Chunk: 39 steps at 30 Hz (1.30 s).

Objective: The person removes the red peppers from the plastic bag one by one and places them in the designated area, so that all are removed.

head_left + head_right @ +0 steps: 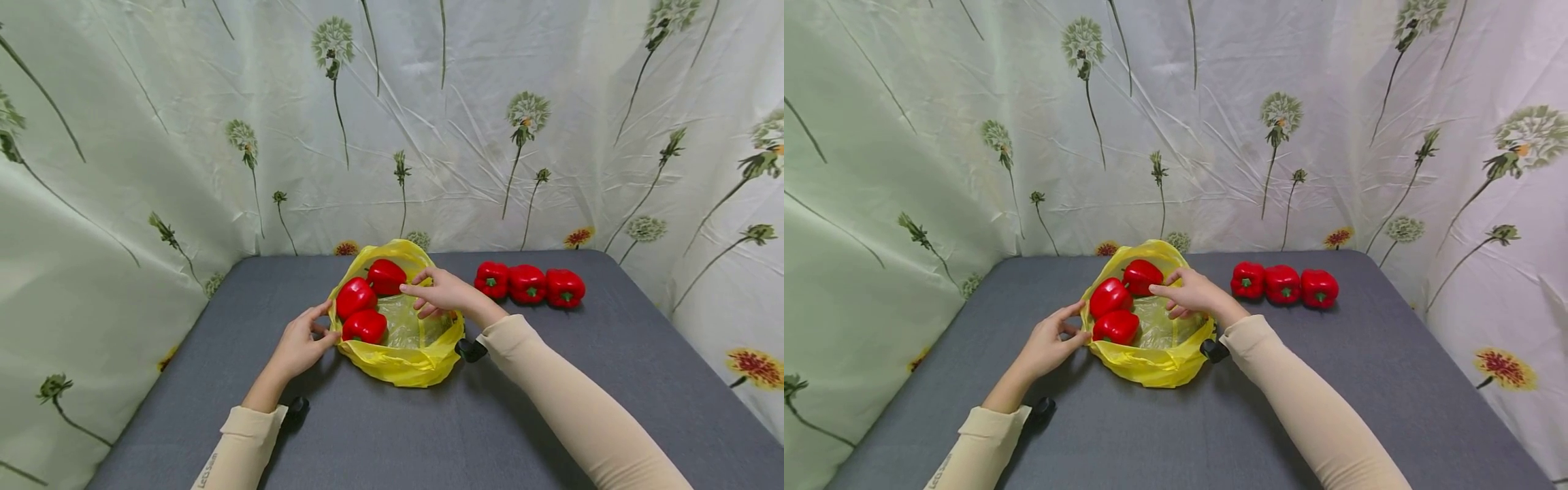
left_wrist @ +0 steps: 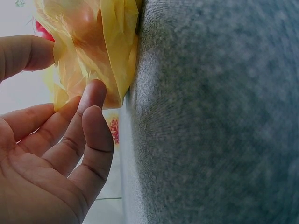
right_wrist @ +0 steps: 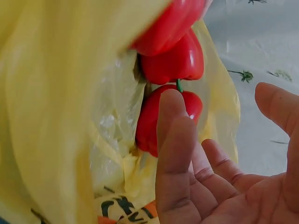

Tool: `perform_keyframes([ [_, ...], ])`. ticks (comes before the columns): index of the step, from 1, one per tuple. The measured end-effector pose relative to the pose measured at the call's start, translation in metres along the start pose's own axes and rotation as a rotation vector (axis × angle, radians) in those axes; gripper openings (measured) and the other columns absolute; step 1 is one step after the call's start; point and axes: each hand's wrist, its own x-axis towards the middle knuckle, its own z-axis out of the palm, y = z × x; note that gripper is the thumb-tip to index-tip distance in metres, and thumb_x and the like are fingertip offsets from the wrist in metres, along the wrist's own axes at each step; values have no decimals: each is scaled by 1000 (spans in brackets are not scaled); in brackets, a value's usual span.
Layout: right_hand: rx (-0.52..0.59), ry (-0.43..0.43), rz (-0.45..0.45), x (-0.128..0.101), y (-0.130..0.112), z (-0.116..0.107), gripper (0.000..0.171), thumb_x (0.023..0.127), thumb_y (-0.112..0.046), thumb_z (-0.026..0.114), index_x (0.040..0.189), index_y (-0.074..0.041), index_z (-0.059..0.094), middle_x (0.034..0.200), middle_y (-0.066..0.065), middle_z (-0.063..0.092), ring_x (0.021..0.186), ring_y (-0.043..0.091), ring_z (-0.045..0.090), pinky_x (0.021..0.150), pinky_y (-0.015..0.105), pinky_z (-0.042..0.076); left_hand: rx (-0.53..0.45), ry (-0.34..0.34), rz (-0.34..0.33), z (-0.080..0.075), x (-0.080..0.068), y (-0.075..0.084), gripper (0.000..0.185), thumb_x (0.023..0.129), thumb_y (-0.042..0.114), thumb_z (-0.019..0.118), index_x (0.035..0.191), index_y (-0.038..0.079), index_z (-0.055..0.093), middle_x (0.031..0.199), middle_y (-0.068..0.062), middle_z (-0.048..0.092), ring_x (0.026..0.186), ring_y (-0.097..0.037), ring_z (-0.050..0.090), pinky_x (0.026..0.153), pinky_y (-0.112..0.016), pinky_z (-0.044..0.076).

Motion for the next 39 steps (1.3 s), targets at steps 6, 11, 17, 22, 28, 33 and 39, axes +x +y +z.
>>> perform_keyframes([
  [6,22,-42,-3,2,-2,6,55,107,-48,64,141,-6,51,118,22,77,105,40,78,93,45,63,-2,-11,-5,0,0,-1,71,96,16,78,159,1,49,143,-20,63,95,-19,74,74,-28,52],
  [11,36,-79,27,6,-2,11,56,105,-50,65,138,-6,52,120,24,77,101,37,79,89,40,64,-2,-12,-8,-1,-1,0,71,96,16,77,159,1,49,144,-20,63,95,-18,73,73,-28,51],
  [17,16,-118,54,9,-5,17,61,105,-52,65,141,-5,52,117,22,79,96,32,81,87,39,64,5,0,0,0,-1,2,71,96,16,78,159,1,49,145,-20,63,95,-18,74,73,-27,50],
  [22,2,-145,67,12,-9,20,62,105,-53,64,142,-5,51,116,21,79,94,31,80,88,40,64,-1,1,0,0,-1,2,71,96,16,78,159,1,49,145,-21,63,94,-19,74,72,-26,50],
  [28,1,-155,68,10,-20,15,58,106,-52,63,140,-7,50,114,19,76,97,33,80,94,43,63,2,-7,-5,-2,-1,2,72,96,16,78,160,2,48,146,-20,62,94,-19,74,74,-28,51],
  [33,-13,-157,69,6,-31,9,58,106,-52,62,143,-8,50,116,18,76,106,37,78,99,46,61,1,-8,-3,-2,-1,2,72,96,15,77,160,2,48,146,-20,62,95,-20,74,74,-28,51],
  [39,-53,-166,58,3,-41,2,60,107,-52,61,145,-7,49,118,17,77,106,36,78,97,43,62,-4,-12,3,-1,-1,1,71,97,16,77,160,1,48,146,-21,62,95,-19,73,73,-27,51],
])
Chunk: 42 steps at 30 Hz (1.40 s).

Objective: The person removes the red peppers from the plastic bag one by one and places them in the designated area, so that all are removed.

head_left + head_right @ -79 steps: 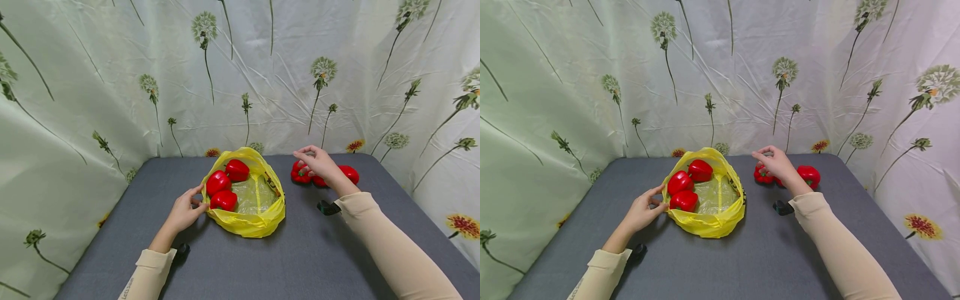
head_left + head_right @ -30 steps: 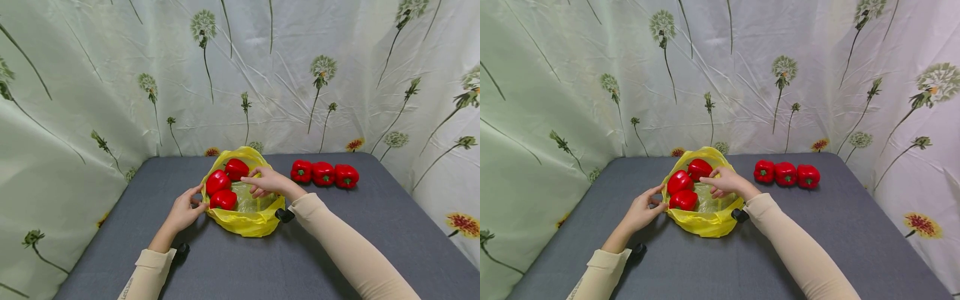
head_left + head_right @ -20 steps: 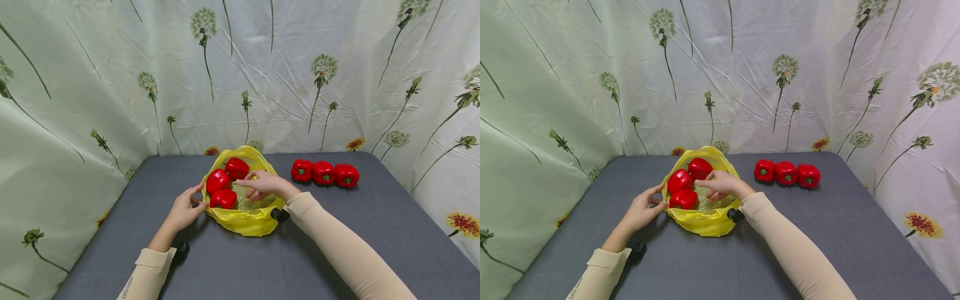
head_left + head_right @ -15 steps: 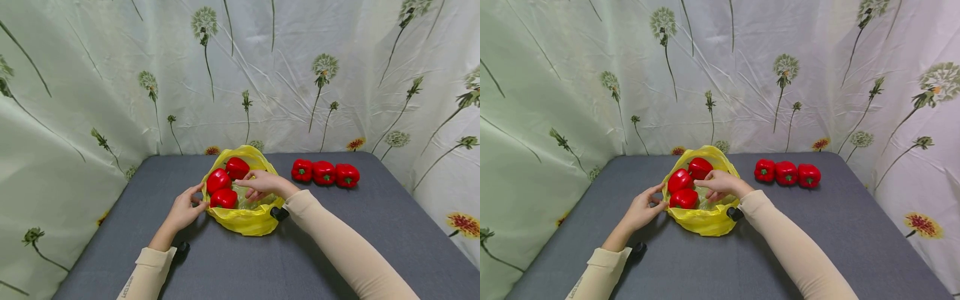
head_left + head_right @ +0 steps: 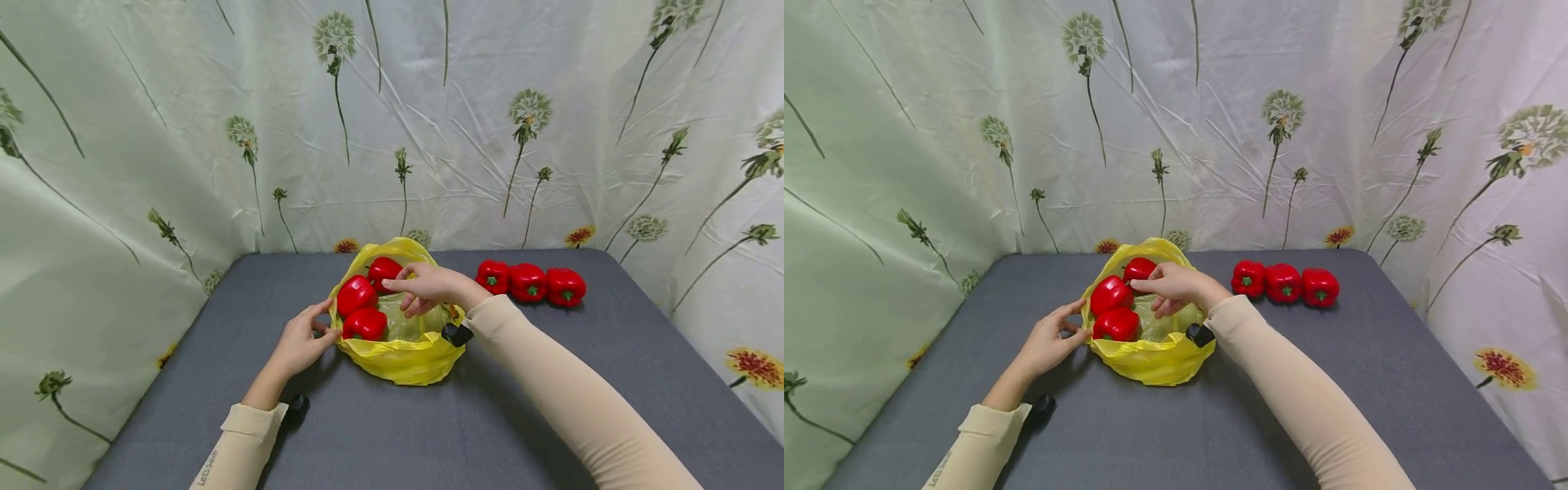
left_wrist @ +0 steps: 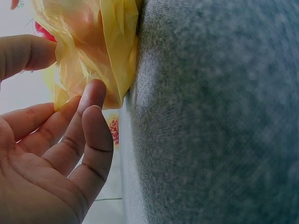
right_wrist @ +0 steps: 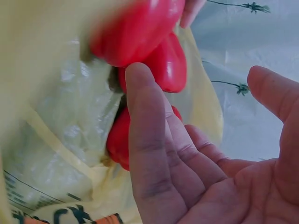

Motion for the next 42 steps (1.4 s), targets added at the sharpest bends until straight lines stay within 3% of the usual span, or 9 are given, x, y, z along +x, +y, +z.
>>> perform_keyframes([
  [11,5,23,-10,7,-13,-3,57,107,-49,62,143,-7,50,117,17,76,90,23,80,83,32,63,-4,1,-2,-1,1,1,72,96,16,78,160,1,48,145,-20,63,94,-18,73,74,-27,50],
  [19,89,21,53,26,4,7,52,106,-50,64,132,-6,53,108,17,76,82,20,79,97,43,62,-16,3,4,1,0,2,71,96,17,79,159,0,49,145,-21,63,93,-19,74,70,-24,50],
  [24,109,-7,74,33,12,12,49,105,-48,67,117,-2,57,93,15,76,74,19,78,90,41,64,-12,5,7,2,0,1,71,96,17,79,158,0,50,144,-21,64,92,-19,74,69,-24,50],
  [28,108,-56,83,35,15,18,60,105,-48,67,130,6,60,87,17,78,73,21,80,84,38,65,-10,6,6,2,-1,1,70,96,17,79,158,-1,50,144,-21,64,93,-19,74,70,-24,50],
  [32,139,-99,98,37,15,23,68,105,-49,67,143,7,56,101,26,80,71,21,79,79,36,65,-15,8,2,2,-1,1,70,96,16,79,158,0,50,144,-21,64,93,-19,74,70,-25,50],
  [35,147,-115,109,38,15,27,67,104,-49,67,138,8,57,105,28,80,70,20,79,75,33,64,-16,10,-1,2,-1,1,70,96,16,79,158,-1,50,144,-21,64,94,-20,73,70,-25,51],
  [42,141,-114,120,41,15,36,60,103,-50,69,127,4,60,95,20,81,71,20,79,74,32,64,-9,8,3,2,-1,0,70,96,15,78,158,-1,50,143,-21,64,94,-20,73,70,-25,51],
])
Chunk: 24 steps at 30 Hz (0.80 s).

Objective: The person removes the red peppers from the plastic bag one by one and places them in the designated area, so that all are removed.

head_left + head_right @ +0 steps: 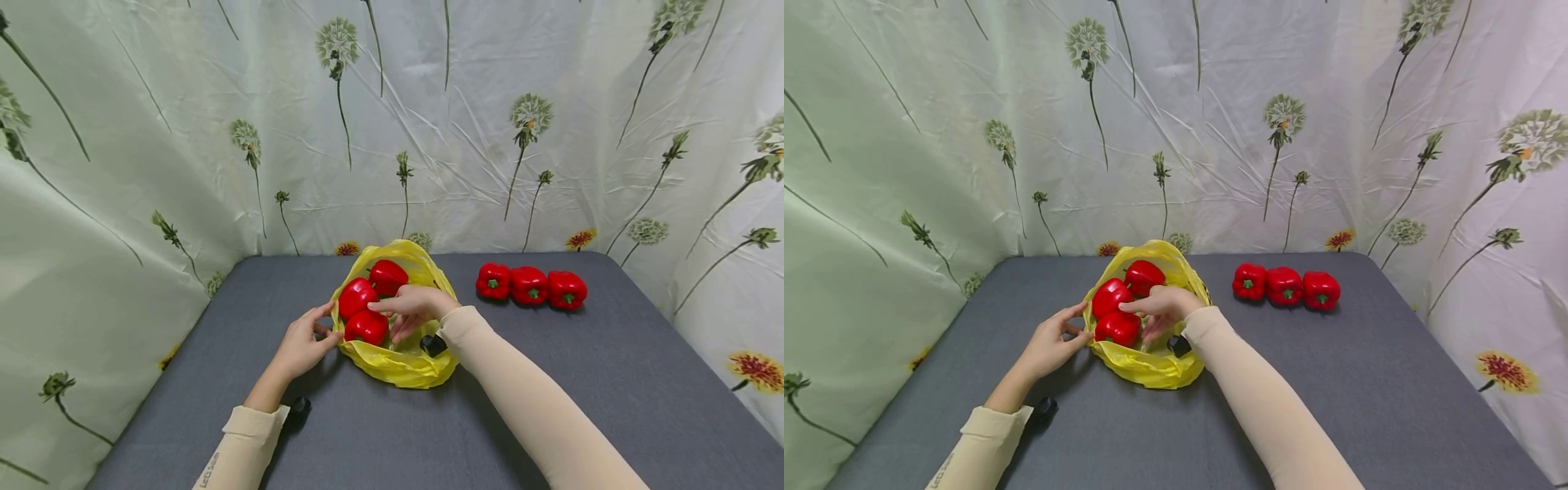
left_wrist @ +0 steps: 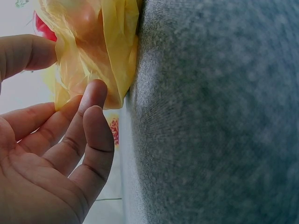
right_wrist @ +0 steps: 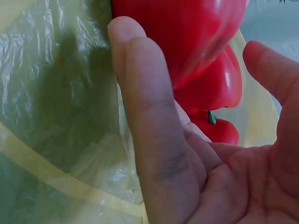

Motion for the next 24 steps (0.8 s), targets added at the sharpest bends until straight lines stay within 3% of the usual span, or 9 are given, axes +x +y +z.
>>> perform_keyframes([
  [15,56,-20,0,4,2,8,47,100,-47,75,98,-2,61,73,12,73,64,18,77,70,30,63,-1,-4,-9,0,0,1,70,96,15,78,159,0,49,143,-20,64,91,-17,71,69,-25,48],
  [18,55,-14,-6,5,2,9,51,99,-49,75,102,0,59,70,10,69,64,18,77,70,30,63,7,-6,-9,0,0,1,70,96,16,77,159,1,49,143,-20,64,91,-16,70,71,-26,48],
  [24,37,14,-14,7,3,13,74,96,-54,77,132,4,48,77,11,68,66,19,77,73,32,64,10,-8,-12,0,1,0,71,96,16,77,159,1,49,143,-20,64,91,-16,71,75,-28,49],
])
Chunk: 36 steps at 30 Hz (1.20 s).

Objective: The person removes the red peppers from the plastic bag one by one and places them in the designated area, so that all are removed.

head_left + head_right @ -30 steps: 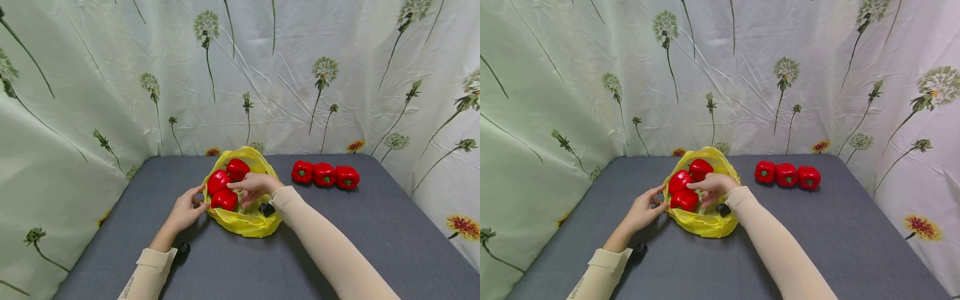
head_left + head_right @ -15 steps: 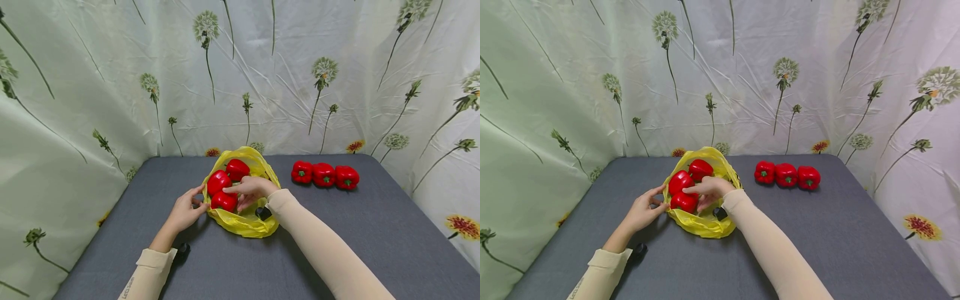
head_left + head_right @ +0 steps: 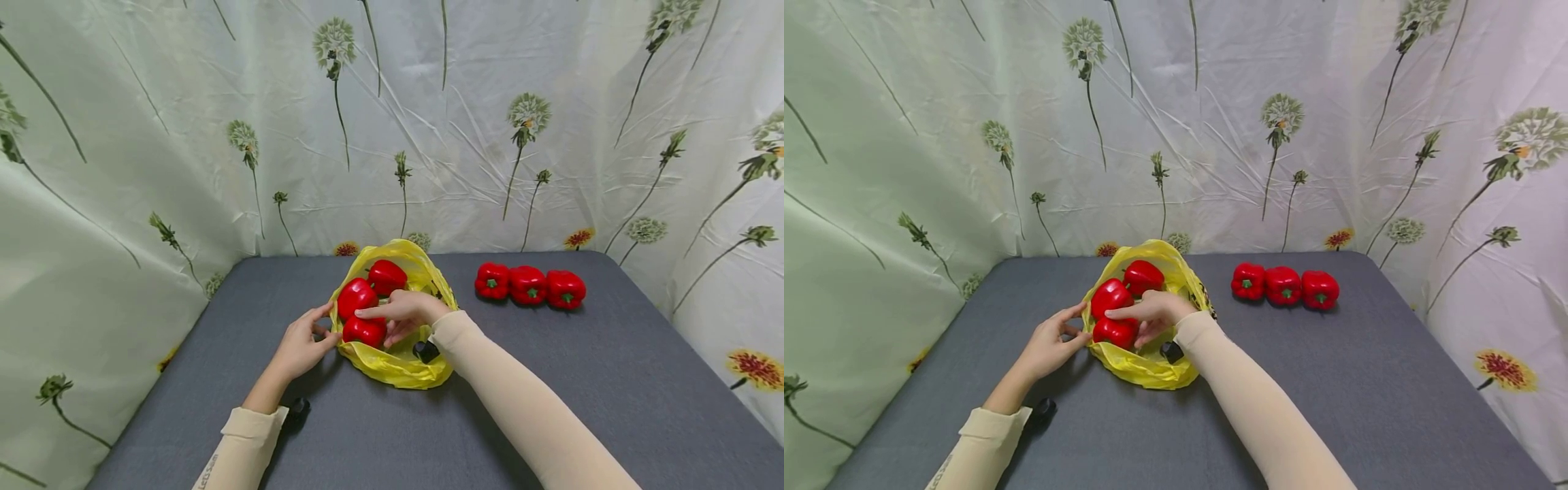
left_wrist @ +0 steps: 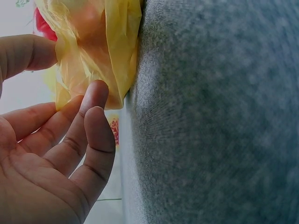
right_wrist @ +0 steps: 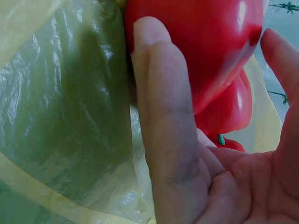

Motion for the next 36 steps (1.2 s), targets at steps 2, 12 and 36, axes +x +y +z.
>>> perform_keyframes([
  [2,-6,11,-2,0,0,2,79,95,-55,77,137,4,46,78,10,67,66,19,76,74,32,64,-2,3,1,0,0,0,71,96,16,78,159,1,50,143,-19,64,91,-16,71,75,-28,50],
  [12,-24,33,-6,-4,-5,3,77,94,-54,78,136,2,45,68,7,63,62,18,74,73,33,64,-6,1,3,0,0,0,70,96,15,77,159,1,50,143,-20,64,92,-17,72,73,-27,50],
  [36,-121,3,-24,-8,-3,-13,47,95,-51,76,83,-9,58,68,4,60,61,16,69,70,28,62,-5,1,2,1,0,0,69,96,14,77,158,0,50,142,-19,65,90,-15,70,69,-25,47],
])
